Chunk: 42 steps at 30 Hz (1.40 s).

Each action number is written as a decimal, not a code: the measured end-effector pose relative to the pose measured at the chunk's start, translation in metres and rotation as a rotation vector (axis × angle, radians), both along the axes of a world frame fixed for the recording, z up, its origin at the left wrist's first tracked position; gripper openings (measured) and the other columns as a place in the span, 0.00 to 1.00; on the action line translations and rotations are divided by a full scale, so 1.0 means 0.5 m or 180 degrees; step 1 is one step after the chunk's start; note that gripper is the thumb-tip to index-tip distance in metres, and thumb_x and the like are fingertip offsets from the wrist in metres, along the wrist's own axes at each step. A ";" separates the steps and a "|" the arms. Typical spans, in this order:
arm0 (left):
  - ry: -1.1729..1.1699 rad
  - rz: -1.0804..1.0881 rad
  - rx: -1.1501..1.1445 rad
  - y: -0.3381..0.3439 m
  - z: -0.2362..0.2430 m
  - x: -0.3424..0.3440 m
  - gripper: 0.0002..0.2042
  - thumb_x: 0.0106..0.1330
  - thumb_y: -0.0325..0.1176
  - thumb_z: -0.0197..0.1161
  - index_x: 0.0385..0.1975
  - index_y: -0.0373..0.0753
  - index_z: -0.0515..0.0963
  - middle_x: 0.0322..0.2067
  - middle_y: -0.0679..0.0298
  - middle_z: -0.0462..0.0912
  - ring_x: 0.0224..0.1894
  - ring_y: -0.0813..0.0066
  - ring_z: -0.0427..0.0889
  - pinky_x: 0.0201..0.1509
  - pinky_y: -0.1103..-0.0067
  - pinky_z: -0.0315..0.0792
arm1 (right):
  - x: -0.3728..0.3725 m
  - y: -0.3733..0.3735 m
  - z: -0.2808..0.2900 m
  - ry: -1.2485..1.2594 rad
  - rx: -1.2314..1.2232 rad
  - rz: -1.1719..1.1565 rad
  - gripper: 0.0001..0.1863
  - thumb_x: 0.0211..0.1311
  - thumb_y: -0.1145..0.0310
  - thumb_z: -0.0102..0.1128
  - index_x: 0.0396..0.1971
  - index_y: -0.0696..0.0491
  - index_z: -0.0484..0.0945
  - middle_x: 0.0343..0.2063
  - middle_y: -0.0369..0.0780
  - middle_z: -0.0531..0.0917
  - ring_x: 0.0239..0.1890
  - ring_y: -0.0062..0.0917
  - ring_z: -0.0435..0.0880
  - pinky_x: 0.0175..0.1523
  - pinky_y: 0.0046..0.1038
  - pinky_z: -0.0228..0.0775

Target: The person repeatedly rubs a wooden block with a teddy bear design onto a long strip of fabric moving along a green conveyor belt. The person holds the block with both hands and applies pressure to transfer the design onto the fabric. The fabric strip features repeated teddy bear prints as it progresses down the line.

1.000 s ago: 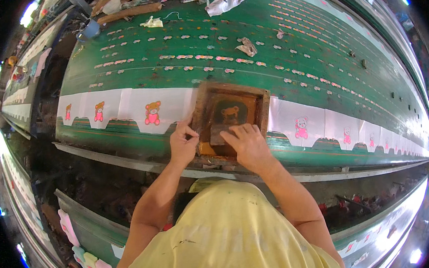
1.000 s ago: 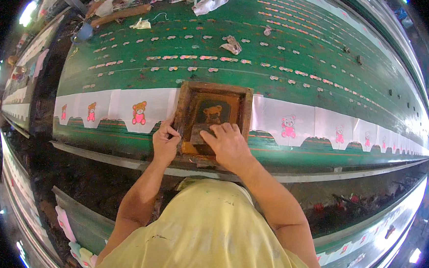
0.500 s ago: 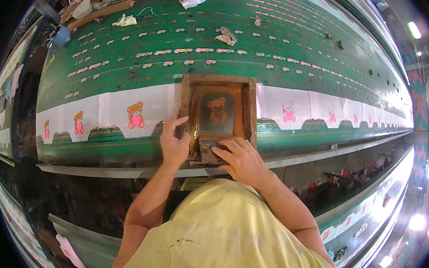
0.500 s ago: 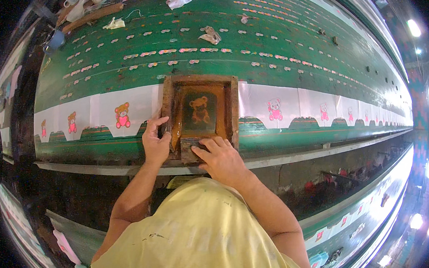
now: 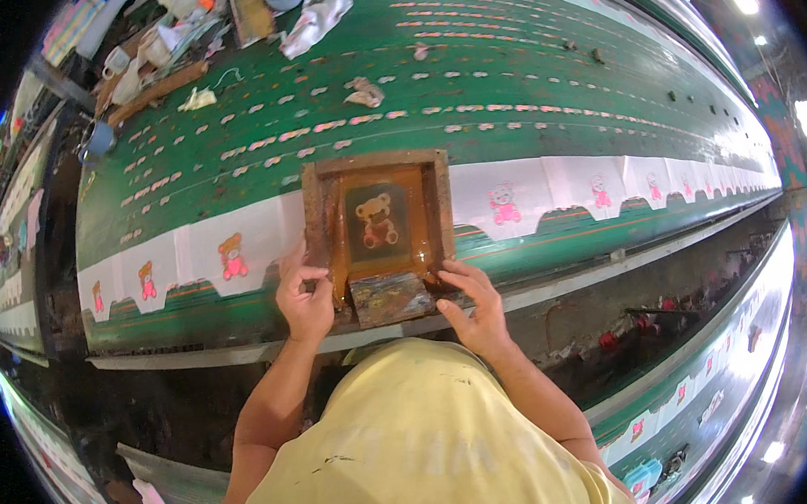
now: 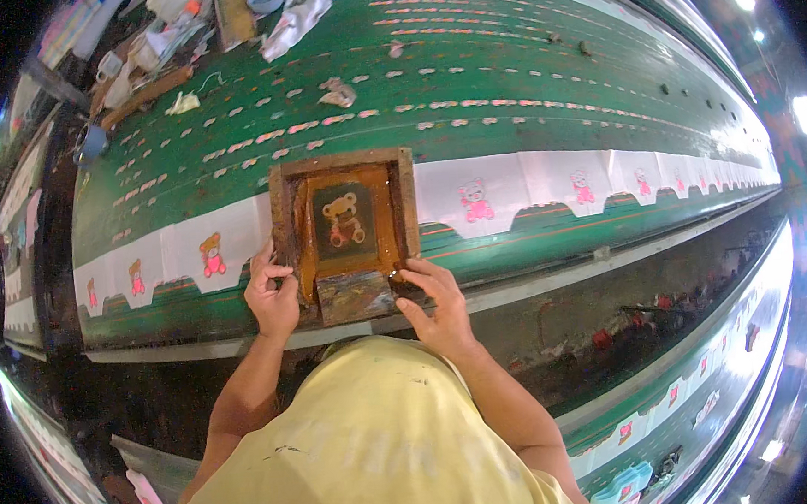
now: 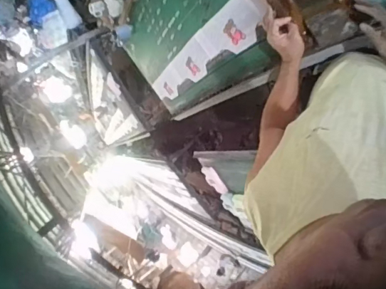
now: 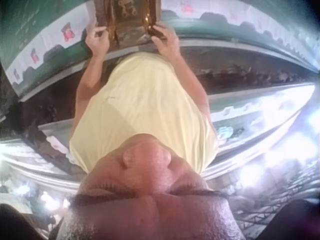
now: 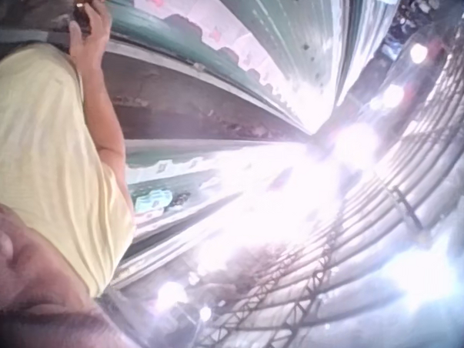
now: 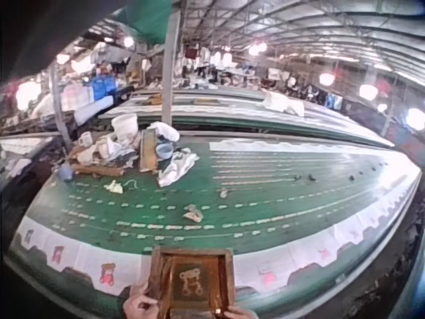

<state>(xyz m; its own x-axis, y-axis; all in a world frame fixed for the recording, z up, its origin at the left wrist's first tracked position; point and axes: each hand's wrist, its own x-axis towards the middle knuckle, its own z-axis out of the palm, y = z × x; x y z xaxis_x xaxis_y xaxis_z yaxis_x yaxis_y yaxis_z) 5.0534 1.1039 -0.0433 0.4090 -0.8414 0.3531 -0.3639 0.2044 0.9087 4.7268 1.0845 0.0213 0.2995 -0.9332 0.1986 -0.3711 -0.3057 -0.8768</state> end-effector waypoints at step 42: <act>0.1723 -0.0155 0.0430 -0.179 -0.051 -0.476 0.12 0.60 0.07 0.63 0.36 0.33 0.79 0.81 0.35 0.71 0.74 0.61 0.80 0.74 0.70 0.72 | -0.363 -0.217 0.077 0.1835 -0.1144 0.1617 0.23 0.62 0.77 0.70 0.59 0.55 0.89 0.62 0.46 0.89 0.64 0.45 0.87 0.68 0.47 0.78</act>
